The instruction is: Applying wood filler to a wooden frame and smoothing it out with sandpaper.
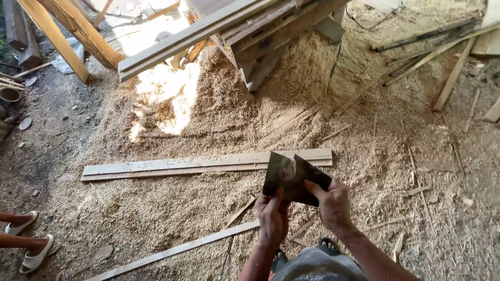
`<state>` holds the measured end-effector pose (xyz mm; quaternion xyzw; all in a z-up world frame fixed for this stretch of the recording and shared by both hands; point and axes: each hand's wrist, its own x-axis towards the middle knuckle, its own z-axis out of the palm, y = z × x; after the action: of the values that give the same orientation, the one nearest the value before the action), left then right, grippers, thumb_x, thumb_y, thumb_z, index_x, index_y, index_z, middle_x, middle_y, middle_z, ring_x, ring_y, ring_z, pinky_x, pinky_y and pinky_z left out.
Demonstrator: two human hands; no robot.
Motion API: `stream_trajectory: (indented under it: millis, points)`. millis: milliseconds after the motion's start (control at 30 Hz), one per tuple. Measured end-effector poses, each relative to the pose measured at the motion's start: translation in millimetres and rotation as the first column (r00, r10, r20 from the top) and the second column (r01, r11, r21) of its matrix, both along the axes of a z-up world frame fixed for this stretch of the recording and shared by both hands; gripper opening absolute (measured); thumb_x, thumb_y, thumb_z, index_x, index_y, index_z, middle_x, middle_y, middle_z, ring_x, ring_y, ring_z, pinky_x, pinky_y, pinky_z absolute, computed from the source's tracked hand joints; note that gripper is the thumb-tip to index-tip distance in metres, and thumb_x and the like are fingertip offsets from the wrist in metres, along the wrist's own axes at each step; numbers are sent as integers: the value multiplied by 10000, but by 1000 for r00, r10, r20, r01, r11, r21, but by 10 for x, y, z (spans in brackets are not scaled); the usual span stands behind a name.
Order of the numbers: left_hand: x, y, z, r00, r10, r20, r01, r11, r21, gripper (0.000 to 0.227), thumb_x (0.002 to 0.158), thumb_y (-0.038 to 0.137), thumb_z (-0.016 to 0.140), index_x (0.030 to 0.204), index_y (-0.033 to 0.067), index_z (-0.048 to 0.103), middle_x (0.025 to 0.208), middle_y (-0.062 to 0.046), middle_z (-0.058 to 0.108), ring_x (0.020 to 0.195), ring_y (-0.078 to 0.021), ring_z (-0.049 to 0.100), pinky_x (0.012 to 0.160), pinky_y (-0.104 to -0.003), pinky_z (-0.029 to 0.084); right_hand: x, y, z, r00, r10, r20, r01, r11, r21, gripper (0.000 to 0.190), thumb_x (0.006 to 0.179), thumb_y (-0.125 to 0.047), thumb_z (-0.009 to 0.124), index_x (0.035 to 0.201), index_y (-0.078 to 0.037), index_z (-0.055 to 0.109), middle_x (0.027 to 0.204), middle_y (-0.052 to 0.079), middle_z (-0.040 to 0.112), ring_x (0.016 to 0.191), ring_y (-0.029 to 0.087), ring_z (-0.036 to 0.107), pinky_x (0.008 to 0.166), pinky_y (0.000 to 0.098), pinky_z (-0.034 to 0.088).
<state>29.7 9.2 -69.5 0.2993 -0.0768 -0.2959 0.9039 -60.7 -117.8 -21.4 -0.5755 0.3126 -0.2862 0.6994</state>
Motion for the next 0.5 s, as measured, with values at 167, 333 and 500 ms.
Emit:
stream_trajectory:
  millis: [167, 333, 500]
  points:
    - [57, 25, 142, 995, -87, 49, 80, 988, 130, 214, 986, 82, 632, 1157, -6, 726, 1060, -114, 769, 954, -192, 750, 897, -344, 623, 30, -55, 129, 985, -72, -155, 54, 991, -122, 255, 860, -162, 711, 1062, -10, 745, 834, 116, 807, 654, 124, 736, 553, 250, 606]
    - [246, 140, 429, 881, -444, 161, 334, 827, 452, 284, 968, 125, 623, 1199, -16, 710, 1098, -129, 778, 1012, -207, 763, 970, -379, 635, -64, -223, 46, 957, -2, -291, -88, 952, -295, 244, 891, -193, 741, 1036, 3, 754, 799, 91, 797, 592, 128, 701, 487, 233, 583]
    - [341, 309, 226, 820, -570, -49, 527, 720, 451, 269, 972, 21, 638, 1228, -61, 654, 1098, -141, 734, 981, -264, 738, 896, -430, 655, -413, -206, 727, 890, 28, -455, -248, 868, -431, 238, 908, -226, 707, 1106, -124, 791, 851, 59, 831, 635, 139, 725, 512, 300, 585]
